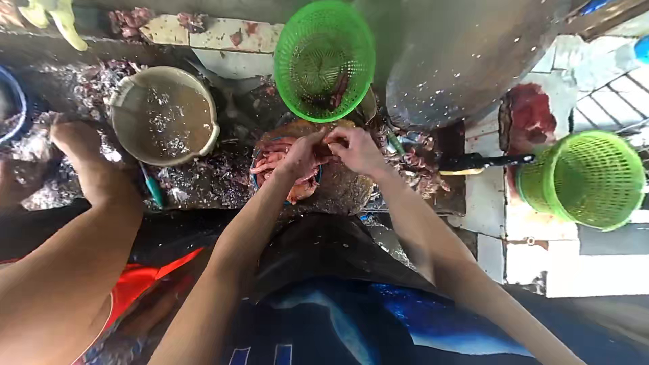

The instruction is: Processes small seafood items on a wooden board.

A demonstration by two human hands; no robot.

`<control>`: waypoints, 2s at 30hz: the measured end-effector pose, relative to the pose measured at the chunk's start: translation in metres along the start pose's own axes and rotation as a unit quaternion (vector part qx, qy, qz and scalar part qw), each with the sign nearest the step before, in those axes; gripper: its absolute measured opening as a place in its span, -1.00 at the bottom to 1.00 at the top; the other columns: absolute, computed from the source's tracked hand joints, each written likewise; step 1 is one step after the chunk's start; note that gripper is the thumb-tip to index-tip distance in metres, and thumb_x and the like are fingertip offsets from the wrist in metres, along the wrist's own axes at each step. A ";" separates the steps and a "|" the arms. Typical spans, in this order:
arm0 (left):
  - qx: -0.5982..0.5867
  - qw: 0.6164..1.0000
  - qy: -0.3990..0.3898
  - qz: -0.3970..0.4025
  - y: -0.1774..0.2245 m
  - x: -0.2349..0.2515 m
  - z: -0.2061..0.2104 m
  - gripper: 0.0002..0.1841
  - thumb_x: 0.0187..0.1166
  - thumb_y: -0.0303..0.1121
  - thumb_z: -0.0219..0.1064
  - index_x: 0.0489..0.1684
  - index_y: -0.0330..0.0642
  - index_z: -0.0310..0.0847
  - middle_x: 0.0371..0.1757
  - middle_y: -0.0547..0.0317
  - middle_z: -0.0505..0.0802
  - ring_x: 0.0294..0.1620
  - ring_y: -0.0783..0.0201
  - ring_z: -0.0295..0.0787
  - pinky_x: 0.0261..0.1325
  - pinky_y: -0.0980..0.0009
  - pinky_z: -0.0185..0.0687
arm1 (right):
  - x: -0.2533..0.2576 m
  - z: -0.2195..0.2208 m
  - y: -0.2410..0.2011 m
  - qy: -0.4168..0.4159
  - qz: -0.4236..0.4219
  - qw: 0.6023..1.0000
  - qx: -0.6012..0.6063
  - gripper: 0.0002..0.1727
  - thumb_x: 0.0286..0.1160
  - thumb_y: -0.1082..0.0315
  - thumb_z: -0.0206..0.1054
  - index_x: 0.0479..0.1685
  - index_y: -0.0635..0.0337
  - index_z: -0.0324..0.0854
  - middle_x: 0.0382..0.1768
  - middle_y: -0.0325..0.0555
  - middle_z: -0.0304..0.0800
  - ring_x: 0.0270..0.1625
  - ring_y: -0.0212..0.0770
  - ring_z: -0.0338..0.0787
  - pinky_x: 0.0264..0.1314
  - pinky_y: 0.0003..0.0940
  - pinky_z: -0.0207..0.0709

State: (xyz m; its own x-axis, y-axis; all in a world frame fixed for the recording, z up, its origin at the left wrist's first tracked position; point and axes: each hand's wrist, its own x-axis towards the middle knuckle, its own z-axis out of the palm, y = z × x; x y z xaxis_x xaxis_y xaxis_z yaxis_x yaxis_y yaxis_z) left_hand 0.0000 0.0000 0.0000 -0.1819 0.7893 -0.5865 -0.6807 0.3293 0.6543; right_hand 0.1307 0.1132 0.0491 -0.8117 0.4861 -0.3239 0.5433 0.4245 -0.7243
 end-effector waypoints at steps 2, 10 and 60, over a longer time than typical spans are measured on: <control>0.074 0.996 0.031 0.034 -0.005 0.006 -0.008 -0.73 0.80 -0.32 0.11 0.17 -0.31 0.62 -0.11 0.01 0.84 -0.17 0.19 0.83 -0.02 0.20 0.81 | -0.014 0.028 0.005 0.066 0.009 0.998 0.008 -0.72 0.53 0.35 0.37 0.17 0.04 0.79 0.10 -0.05 0.90 0.19 -0.07 0.86 0.34 0.14 0.68; 0.690 0.682 -0.038 0.239 -0.023 0.028 -0.050 -0.79 0.63 -0.43 0.33 0.11 -0.16 0.79 0.16 -0.02 0.86 0.41 -0.05 0.69 0.61 -0.02 0.46 | -0.056 0.137 0.041 0.094 -0.015 0.994 -0.057 -0.50 0.61 0.46 0.24 0.56 0.13 0.57 0.51 0.07 0.66 0.49 0.10 0.69 0.54 0.12 0.57; 0.563 0.722 0.258 0.307 -0.029 -0.047 -0.102 -0.74 0.68 -0.21 0.35 0.13 -0.12 0.80 0.24 0.02 0.83 0.42 0.00 0.68 0.51 -0.04 0.57 | 0.195 -0.038 0.064 0.062 -0.066 0.915 -0.392 -0.51 0.38 0.47 0.45 0.38 0.09 0.69 0.52 0.19 0.57 0.69 0.35 0.35 0.60 0.47 0.25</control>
State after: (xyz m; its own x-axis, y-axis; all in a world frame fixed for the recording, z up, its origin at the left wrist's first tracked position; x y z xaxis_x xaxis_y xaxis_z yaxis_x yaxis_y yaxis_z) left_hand -0.0441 -0.1000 -0.0401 -0.6422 0.7633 0.0702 0.5978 0.4414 0.6692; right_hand 0.0153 0.2639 -0.0373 -0.8771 0.4535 -0.1585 0.4688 0.8800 -0.0765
